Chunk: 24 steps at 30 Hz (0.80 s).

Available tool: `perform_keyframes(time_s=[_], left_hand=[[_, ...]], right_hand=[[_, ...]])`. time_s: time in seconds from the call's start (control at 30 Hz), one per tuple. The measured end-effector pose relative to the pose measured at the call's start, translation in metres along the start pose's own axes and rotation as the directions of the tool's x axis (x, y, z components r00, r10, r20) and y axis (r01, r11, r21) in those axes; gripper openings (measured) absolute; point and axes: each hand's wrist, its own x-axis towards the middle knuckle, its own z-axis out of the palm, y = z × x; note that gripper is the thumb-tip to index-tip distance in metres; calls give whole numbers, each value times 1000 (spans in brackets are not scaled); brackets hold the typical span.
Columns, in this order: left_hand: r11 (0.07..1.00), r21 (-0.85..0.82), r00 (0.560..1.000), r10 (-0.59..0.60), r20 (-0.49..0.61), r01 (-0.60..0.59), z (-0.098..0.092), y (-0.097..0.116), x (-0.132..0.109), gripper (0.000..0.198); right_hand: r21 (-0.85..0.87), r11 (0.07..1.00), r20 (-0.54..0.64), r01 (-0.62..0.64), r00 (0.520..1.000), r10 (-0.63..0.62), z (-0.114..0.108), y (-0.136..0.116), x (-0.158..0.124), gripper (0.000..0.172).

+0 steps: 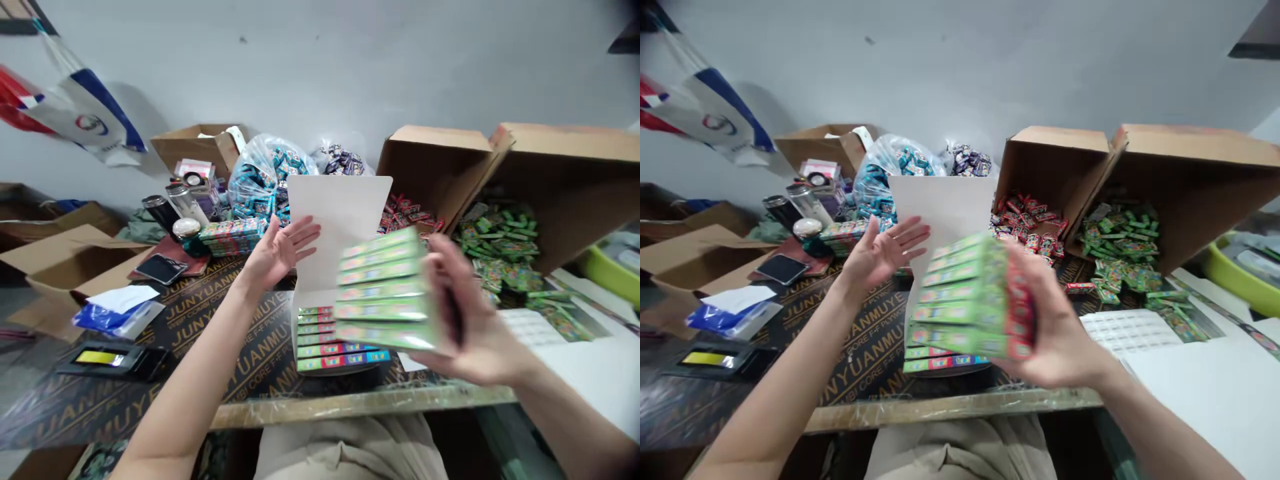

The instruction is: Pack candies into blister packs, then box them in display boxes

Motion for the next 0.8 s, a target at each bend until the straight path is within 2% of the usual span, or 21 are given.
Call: perform_keyframes(time_s=[0.07, 0.17, 0.23, 0.3, 0.37, 0.43, 0.53, 0.6, 0.67, 0.8], left_hand=[[1000, -6, 1000, -14, -24, 14, -4, 3, -3, 67], [997, 76, 998, -12, -59, 17, -14, 1, -16, 68], [979, 202, 997, 20, -68, -6, -26, -6, -29, 71], [914, 404, 998, 49, -43, -28, -39, -17, -43, 77], [781, 624, 999, 40, 3, -33, -48, -31, -56, 95], [608, 793, 999, 25, 31, -40, -52, -46, -66, 114], [385, 920, 995, 91, 35, -67, -51, -66, -69, 114], [274, 958, 986, 161, 35, -78, -50, -75, -67, 109], [213, 973, 979, 197, 42, -84, -51, -81, -63, 105], [181, 981, 985, 169, 45, -76, -56, -82, -62, 99]], right_hand=[[-56, 998, 72, 28, 997, -24, 25, 3, 10, 87], [-254, 957, 224, 139, 971, -81, 75, 12, 36, 85], [-348, 914, 308, 208, 946, -98, 102, 18, 48, 87], [-381, 889, 379, 255, 920, -102, 118, 23, 52, 92], [-370, 892, 429, 261, 899, -85, 125, 26, 51, 97], [-343, 909, 464, 236, 884, -54, 128, 27, 48, 99], [-310, 931, 497, 193, 868, -14, 131, 30, 47, 100], [-283, 943, 509, 178, 861, -10, 134, 34, 48, 102], [-253, 952, 524, 172, 851, -15, 137, 38, 50, 104], [-220, 962, 571, 163, 821, -9, 140, 40, 53, 107]])
